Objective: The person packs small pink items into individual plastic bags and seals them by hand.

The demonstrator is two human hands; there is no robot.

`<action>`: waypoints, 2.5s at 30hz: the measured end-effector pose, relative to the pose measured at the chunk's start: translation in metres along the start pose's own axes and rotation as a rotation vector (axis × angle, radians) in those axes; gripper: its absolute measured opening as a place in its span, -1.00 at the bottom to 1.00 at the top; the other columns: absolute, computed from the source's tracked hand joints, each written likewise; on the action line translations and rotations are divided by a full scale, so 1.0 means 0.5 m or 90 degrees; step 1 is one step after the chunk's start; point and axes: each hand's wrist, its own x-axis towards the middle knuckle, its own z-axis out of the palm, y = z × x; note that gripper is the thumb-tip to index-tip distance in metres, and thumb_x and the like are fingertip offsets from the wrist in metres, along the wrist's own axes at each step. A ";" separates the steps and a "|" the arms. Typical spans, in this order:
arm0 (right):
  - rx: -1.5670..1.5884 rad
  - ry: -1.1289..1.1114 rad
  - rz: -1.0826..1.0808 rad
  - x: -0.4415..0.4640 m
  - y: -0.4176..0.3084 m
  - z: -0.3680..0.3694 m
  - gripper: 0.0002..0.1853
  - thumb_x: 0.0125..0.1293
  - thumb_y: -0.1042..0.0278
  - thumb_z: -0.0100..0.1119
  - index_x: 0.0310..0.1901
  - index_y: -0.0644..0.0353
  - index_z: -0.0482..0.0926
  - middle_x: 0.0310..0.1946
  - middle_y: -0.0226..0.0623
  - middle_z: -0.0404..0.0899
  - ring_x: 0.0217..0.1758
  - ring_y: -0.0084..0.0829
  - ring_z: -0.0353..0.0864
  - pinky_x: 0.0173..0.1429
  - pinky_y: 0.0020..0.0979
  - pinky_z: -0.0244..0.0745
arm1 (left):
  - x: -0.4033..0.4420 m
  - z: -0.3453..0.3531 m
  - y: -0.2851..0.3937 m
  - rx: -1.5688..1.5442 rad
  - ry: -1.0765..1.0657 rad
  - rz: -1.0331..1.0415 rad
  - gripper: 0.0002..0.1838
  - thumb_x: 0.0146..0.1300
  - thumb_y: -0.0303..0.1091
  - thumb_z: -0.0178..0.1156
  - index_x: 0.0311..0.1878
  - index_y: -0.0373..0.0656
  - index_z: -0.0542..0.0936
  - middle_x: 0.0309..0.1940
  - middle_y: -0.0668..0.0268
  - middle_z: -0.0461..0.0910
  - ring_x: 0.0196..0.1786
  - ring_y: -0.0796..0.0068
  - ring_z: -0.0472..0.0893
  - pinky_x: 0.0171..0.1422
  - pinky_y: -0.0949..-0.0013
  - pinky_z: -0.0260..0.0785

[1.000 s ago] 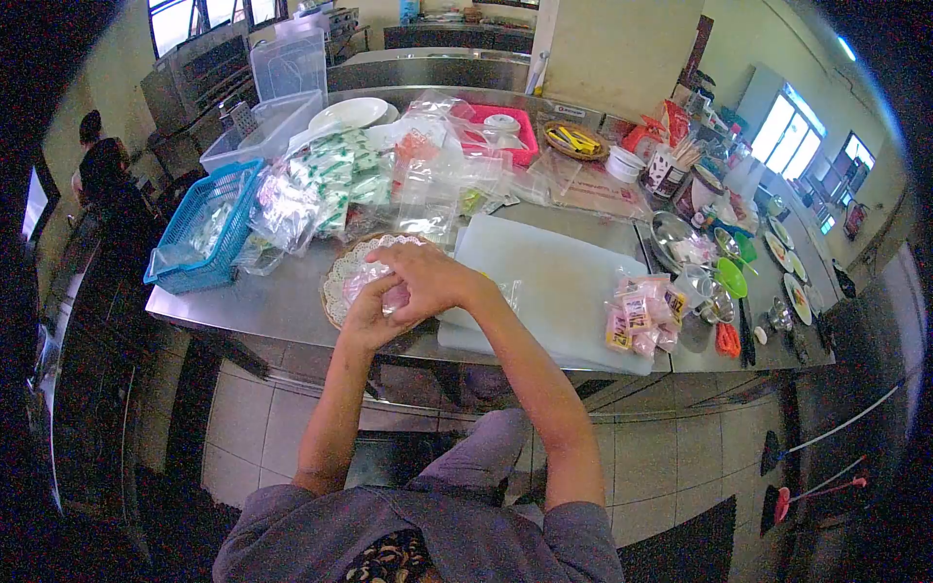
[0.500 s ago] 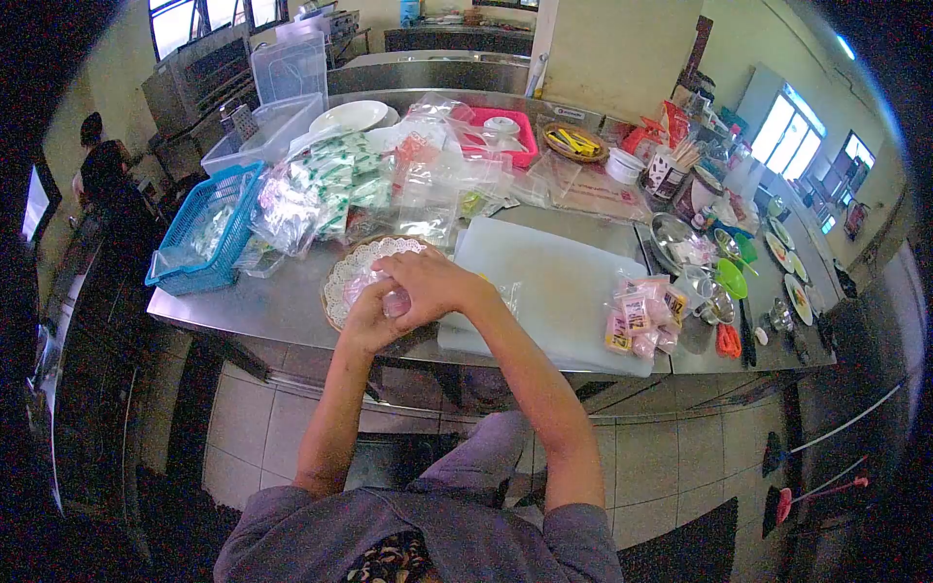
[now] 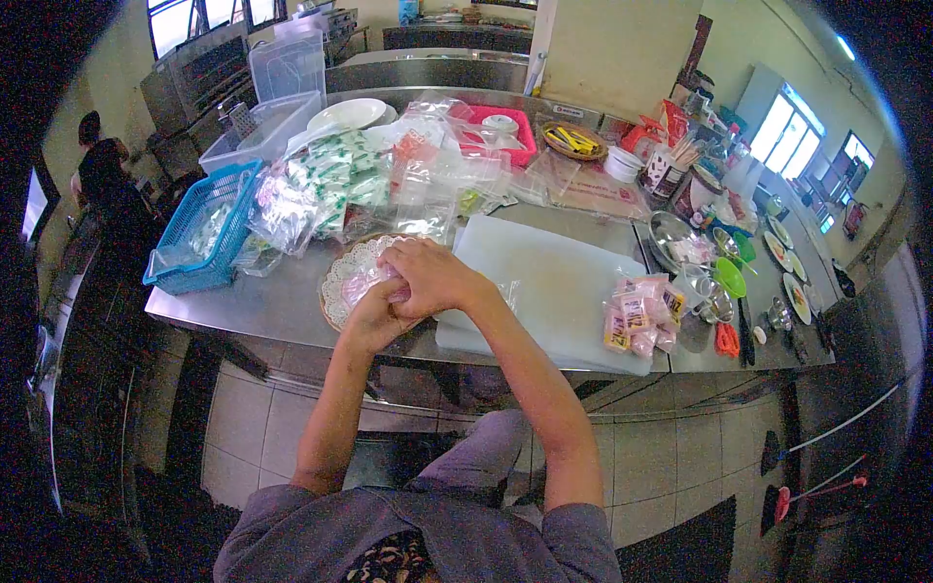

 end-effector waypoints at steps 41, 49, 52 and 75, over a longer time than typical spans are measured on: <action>0.375 0.092 0.095 -0.156 0.019 -0.083 -0.81 0.08 0.43 0.26 -0.22 0.17 0.61 -0.34 -0.40 0.62 -0.30 -0.59 0.55 -0.16 -0.51 0.44 | -0.002 0.107 0.019 0.671 -0.234 -0.050 -0.86 0.20 -0.27 0.04 -0.34 -0.13 0.44 -0.63 0.49 0.30 -0.59 0.69 0.27 -0.55 0.56 0.09; 0.445 0.241 0.198 -0.221 0.033 -0.078 -0.87 0.12 0.46 0.22 -0.27 0.26 0.59 -0.40 -0.37 0.58 -0.34 -0.61 0.54 -0.19 -0.54 0.47 | -0.009 0.174 -0.002 0.702 -0.161 0.097 -0.82 0.19 -0.31 0.12 -0.24 -0.22 0.50 -0.62 0.40 0.44 -0.56 0.64 0.39 -0.49 0.51 0.23; 0.441 0.339 0.204 -0.242 0.045 -0.058 -0.87 0.12 0.44 0.21 -0.28 0.26 0.57 -0.39 -0.39 0.56 -0.31 -0.62 0.51 -0.16 -0.54 0.46 | 0.009 0.173 -0.029 0.746 -0.100 0.257 -0.81 0.17 -0.34 0.20 -0.25 -0.26 0.51 -0.63 0.36 0.46 -0.56 0.63 0.42 -0.48 0.50 0.26; 0.531 0.577 0.411 -0.303 0.095 -0.024 -0.89 0.11 0.53 0.18 -0.35 0.31 0.46 -0.46 -0.35 0.52 -0.43 -0.63 0.52 -0.45 -0.56 0.53 | 0.094 0.147 -0.058 1.108 -0.239 0.484 -0.18 -0.33 -0.08 0.48 0.10 -0.10 0.40 -0.07 0.18 0.47 0.10 0.16 0.39 0.20 0.11 0.14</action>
